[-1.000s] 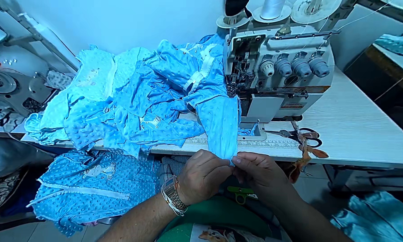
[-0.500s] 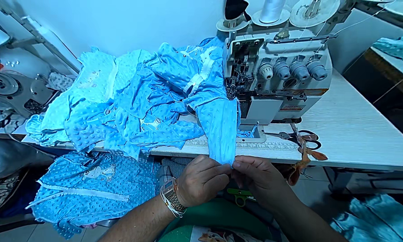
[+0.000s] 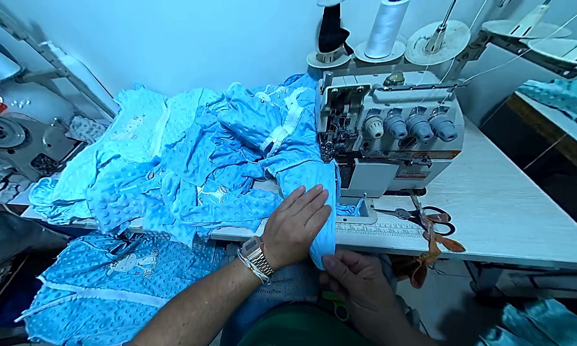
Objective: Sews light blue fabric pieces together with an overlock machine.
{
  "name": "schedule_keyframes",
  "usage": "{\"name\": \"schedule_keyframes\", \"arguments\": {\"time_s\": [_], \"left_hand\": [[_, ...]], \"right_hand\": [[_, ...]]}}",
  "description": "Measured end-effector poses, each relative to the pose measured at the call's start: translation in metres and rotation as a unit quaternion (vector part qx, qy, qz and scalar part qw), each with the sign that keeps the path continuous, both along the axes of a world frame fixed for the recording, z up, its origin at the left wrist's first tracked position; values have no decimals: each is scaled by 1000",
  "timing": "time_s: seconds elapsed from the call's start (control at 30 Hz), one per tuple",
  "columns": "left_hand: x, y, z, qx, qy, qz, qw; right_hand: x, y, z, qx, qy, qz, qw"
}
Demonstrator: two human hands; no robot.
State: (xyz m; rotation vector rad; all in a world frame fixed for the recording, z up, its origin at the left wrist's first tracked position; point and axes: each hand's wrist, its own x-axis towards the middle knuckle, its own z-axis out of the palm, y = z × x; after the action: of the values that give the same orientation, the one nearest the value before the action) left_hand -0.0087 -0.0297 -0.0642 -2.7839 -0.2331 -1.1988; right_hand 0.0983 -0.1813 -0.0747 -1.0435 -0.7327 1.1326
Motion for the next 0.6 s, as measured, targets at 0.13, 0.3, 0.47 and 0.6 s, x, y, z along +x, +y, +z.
{"name": "schedule_keyframes", "arguments": {"time_s": [0.13,0.3,0.47,0.6], "left_hand": [[-4,17,0,77,38,-38,996],[5,37,4,92,64,-38,993],[12,59,21,32,102,-39,994],[13,89,48,-101,166,-105,975]], "right_hand": [[1,0,-15,10,27,-7,1000],[12,21,-15,20,24,-22,999],[32,47,-7,9,1,-57,998],[49,70,5,-14,-54,-75,996]]}}
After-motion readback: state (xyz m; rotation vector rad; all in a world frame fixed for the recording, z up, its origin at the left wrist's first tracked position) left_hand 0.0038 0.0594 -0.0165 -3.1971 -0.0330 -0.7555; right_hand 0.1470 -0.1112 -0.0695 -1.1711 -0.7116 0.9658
